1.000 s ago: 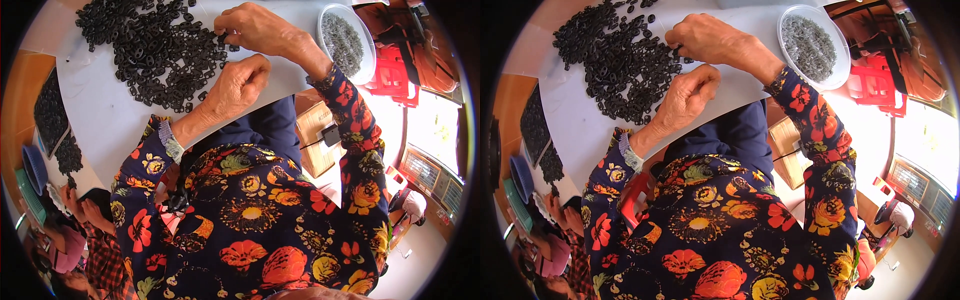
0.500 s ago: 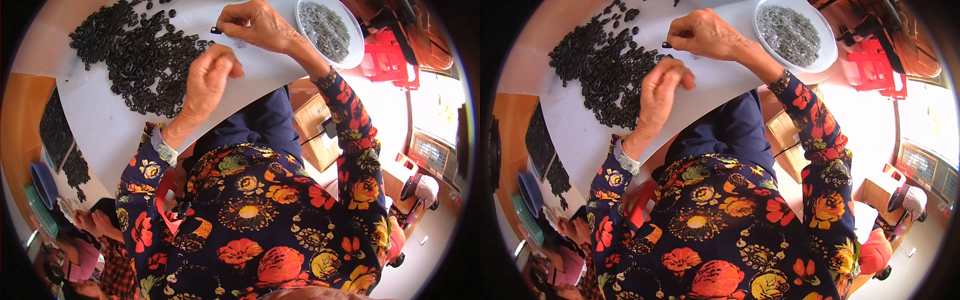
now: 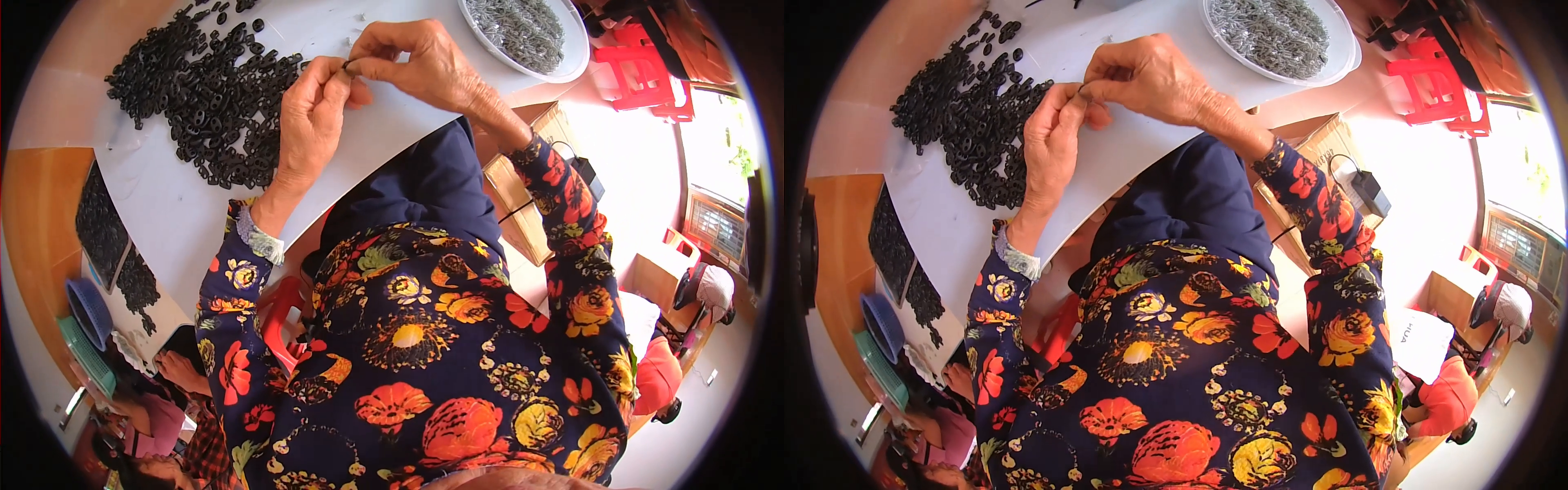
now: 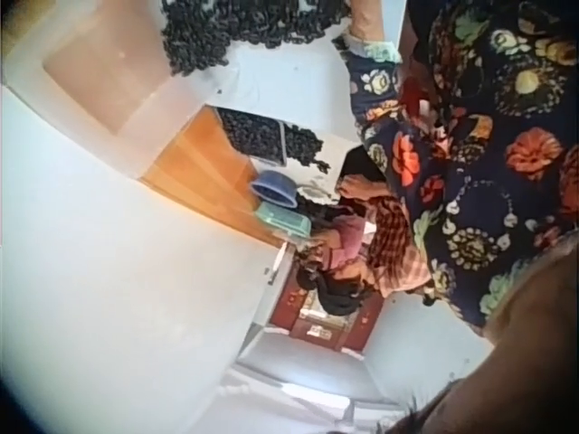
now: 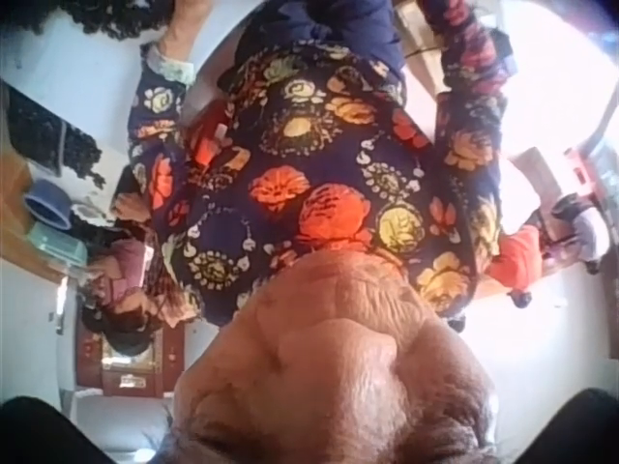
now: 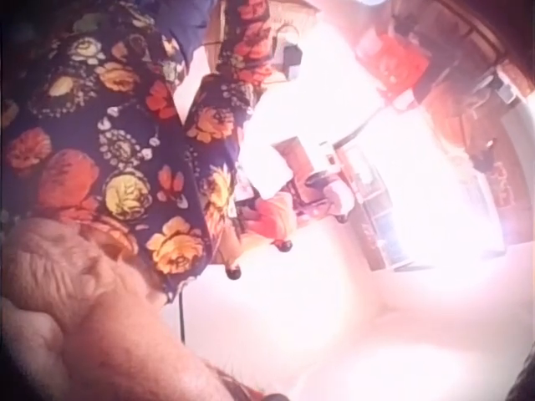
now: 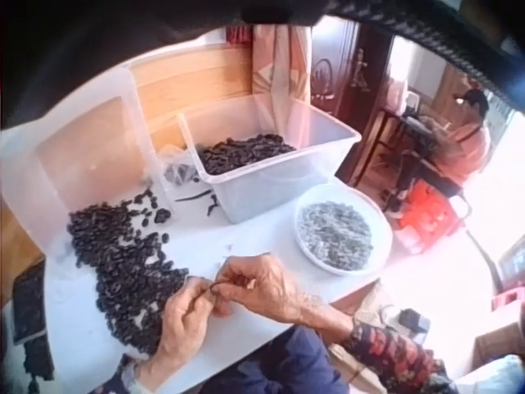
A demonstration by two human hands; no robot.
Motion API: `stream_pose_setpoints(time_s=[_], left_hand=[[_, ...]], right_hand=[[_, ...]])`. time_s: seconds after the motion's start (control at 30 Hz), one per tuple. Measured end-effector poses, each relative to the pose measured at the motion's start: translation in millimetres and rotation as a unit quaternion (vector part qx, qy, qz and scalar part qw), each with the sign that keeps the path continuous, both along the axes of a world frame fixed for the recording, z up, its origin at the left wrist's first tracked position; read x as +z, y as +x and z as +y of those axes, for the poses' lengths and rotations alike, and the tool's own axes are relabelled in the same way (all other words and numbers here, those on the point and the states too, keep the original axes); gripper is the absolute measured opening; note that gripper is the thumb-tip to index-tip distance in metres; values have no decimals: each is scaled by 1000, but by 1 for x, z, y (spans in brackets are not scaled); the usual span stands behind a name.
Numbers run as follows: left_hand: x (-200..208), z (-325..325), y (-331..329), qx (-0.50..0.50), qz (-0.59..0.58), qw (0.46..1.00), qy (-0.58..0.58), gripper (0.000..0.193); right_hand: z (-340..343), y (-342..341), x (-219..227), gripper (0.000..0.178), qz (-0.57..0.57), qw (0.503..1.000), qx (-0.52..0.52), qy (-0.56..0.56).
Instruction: The person repeatedly takes small black plastic pieces and pins from the table and assembles them together by hand.
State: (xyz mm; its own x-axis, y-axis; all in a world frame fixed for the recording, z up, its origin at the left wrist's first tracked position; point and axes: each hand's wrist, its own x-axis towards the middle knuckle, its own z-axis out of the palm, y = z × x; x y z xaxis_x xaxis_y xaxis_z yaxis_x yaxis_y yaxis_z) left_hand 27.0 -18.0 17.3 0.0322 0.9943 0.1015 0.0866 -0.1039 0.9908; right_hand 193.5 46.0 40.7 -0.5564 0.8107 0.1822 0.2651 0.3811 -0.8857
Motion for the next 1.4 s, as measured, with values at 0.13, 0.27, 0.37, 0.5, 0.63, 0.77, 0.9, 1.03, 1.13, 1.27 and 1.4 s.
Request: stream_pose_setpoints(time_s=[0.13, 0.27, 0.37, 0.5, 0.63, 0.77, 0.9, 1.03, 1.13, 1.27, 1.4], left_hand=[[1, -5, 4, -8, 5, 1000, 3, 14], [1, -8, 4, -29, 7, 999, -11, 13], [1, -8, 3, -32, -15, 999, -31, 13], [2, -6, 1, -24, -44, 997, -58, 14], [3, -5, 2, -23, -41, 997, -58, 14], [5, -6, 2, -23, -45, 998, -47, 14], [3, -8, 3, -20, -73, 995, -72, 12], [-1, -8, 3, -29, -81, 993, -75, 9], [0, -5, 4, -24, -94, 994, -58, 9], [-1, -4, 1, -13, -112, 991, -68, 10], [-1, -3, 2, 1, -102, 992, -69, 10]], right_hand=[[-15, 2, 0, 12, -3, 997, -23, 75], [-27, 1, -5, 11, -6, 993, -63, 101], [-24, 2, -5, 10, -18, 992, -55, 115], [7, 7, 6, 10, -77, 985, -26, 150], [48, -1, 6, 9, -167, 963, -5, 210], [56, -16, 7, 11, -269, 939, 58, 208], [58, -29, 8, 8, -334, 911, 93, 221], [61, -33, 7, 8, -353, 899, 96, 241], [64, -27, 5, 11, -381, 892, 61, 234], [39, -7, 23, 12, -161, 975, 12, 149], [8, 11, 1, 21, -25, 996, -24, -77]])
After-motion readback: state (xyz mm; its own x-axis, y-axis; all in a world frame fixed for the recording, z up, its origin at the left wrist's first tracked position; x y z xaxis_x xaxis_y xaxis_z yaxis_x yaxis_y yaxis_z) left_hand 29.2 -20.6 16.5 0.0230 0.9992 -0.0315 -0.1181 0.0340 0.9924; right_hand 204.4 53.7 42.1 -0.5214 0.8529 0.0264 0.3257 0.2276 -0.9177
